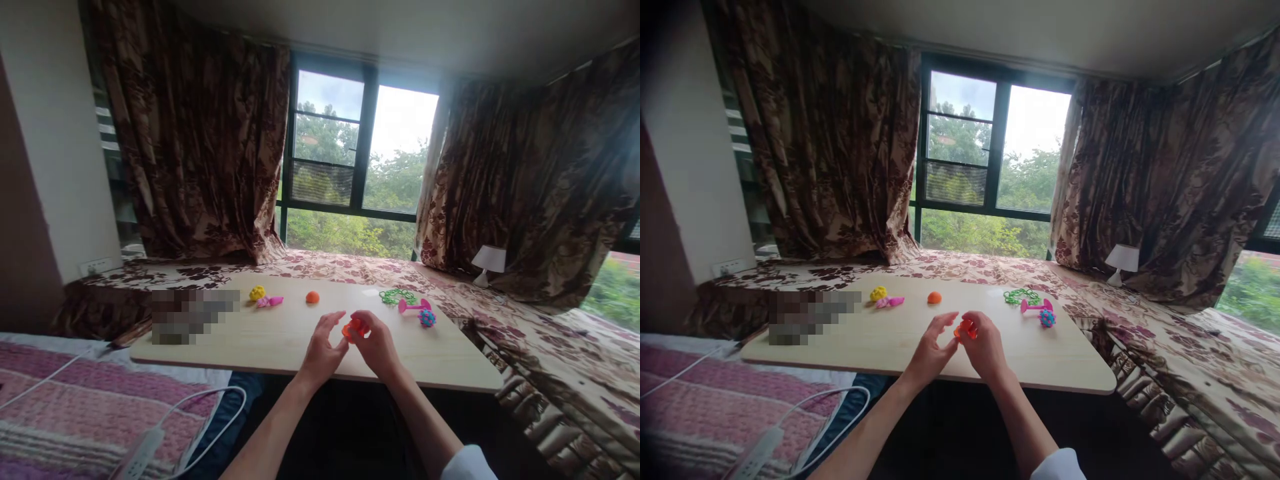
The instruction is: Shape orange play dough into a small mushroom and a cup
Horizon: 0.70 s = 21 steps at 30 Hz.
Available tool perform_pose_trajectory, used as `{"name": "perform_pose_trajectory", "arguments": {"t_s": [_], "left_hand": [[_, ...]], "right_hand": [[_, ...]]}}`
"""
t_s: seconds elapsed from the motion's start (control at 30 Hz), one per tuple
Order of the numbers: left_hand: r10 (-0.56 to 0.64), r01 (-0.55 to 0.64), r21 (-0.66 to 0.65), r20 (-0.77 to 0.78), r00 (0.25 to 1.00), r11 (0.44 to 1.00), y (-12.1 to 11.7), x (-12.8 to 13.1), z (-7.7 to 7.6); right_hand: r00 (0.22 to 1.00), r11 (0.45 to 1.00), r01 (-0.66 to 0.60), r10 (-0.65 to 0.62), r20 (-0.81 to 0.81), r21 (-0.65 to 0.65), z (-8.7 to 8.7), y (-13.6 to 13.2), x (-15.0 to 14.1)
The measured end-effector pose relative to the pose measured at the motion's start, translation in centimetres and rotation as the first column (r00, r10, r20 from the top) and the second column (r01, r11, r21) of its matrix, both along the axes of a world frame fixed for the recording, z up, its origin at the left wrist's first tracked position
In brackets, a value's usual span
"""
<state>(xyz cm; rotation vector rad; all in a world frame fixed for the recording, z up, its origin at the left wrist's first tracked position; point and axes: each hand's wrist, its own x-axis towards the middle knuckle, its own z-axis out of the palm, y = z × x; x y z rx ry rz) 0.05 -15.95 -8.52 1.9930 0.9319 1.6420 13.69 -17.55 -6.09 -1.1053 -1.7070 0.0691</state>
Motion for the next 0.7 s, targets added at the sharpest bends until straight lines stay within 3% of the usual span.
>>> {"name": "perform_pose_trajectory", "arguments": {"t_s": [0.17,0.27,0.4,0.57,0.7], "left_hand": [[-0.233,0.246,-0.208,0.087,0.969,0.947,-0.3,-0.5,0.8],[-0.309,0.336,-0.259,0.140,0.941,0.906,-0.4,-0.6,1.1],[-0.234,0.263,-0.220,0.150,0.961,0.939,-0.2,-0.5,1.0],[-0.188,0.212,-0.212,0.126,0.974,0.954,0.3,-0.4,0.4],[-0.132,0.141,-0.206,0.057,0.990,0.968,0.2,-0.1,0.2]], "right_hand": [[0.990,0.997,-0.080,0.078,-0.118,-0.017,-0.1,0.3,-0.2],[0.978,0.992,-0.127,0.123,-0.171,-0.010,-0.4,0.4,-0.1],[0.964,0.987,-0.158,0.158,-0.215,0.018,-1.0,0.8,-0.4],[0.922,0.953,-0.301,0.294,-0.253,0.011,-1.6,1.1,-0.8],[0.932,0.956,-0.292,0.288,-0.222,0.014,-1.5,0.5,-0.8]]}}
